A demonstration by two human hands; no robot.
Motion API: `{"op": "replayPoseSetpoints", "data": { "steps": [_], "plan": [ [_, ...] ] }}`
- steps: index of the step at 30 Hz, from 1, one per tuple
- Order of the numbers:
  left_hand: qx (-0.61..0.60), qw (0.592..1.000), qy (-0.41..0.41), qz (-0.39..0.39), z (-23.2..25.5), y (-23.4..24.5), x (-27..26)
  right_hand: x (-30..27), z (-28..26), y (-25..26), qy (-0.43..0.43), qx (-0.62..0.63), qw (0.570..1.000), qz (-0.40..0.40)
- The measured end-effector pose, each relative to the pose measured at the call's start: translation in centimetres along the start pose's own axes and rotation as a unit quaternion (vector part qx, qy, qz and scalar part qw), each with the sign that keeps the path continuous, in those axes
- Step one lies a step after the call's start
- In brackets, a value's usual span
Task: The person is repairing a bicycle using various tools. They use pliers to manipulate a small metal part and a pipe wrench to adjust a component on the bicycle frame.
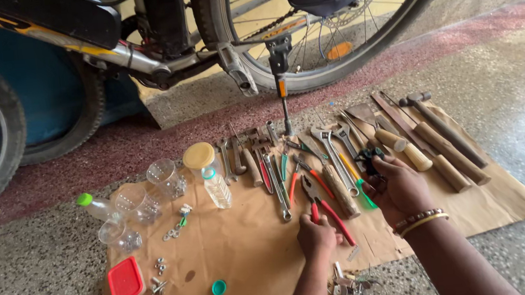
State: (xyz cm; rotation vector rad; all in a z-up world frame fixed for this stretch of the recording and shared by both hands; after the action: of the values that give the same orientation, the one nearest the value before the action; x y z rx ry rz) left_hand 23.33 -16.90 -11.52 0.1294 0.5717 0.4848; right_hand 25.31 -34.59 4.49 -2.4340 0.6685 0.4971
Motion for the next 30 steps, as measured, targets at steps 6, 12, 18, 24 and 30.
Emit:
{"op": "replayPoseSetpoints", "data": {
  "steps": [6,12,18,24,30],
  "plan": [
    [0.199,0.950,-0.187,0.149,3.0,1.2,-1.8,0.2,0.0,0.2,0.005,-0.016,1.000,0.023],
    [0.322,0.904,-0.211,0.185,7.8,0.8,-7.0,1.0,0.8,0.3,0.010,-0.015,1.000,0.001],
    [0.350,0.876,-0.224,0.245,7.6,-0.6,-7.4,0.8,1.0,0.3,0.004,-0.029,1.000,0.001],
    [0.356,0.865,-0.256,0.244,6.2,-1.4,-5.7,0.6,1.4,-0.1,-0.005,-0.029,1.000,0.007],
    [0.373,0.866,-0.265,0.201,6.9,-0.9,-5.3,1.0,3.2,-0.2,-0.013,-0.060,0.998,-0.002]
  ]
}}
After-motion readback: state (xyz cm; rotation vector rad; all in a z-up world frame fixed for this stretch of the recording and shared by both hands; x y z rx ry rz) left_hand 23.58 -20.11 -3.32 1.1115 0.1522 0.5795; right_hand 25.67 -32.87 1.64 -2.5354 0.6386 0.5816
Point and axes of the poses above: each hand's wrist, its own x-axis towards the middle knuckle, its own y-axis out of the back of the hand, z = x × y, the point moved 5 cm from there along x, towards the middle knuckle, and after that the axes turned 13 degrees about z, right-handed, at the moved point
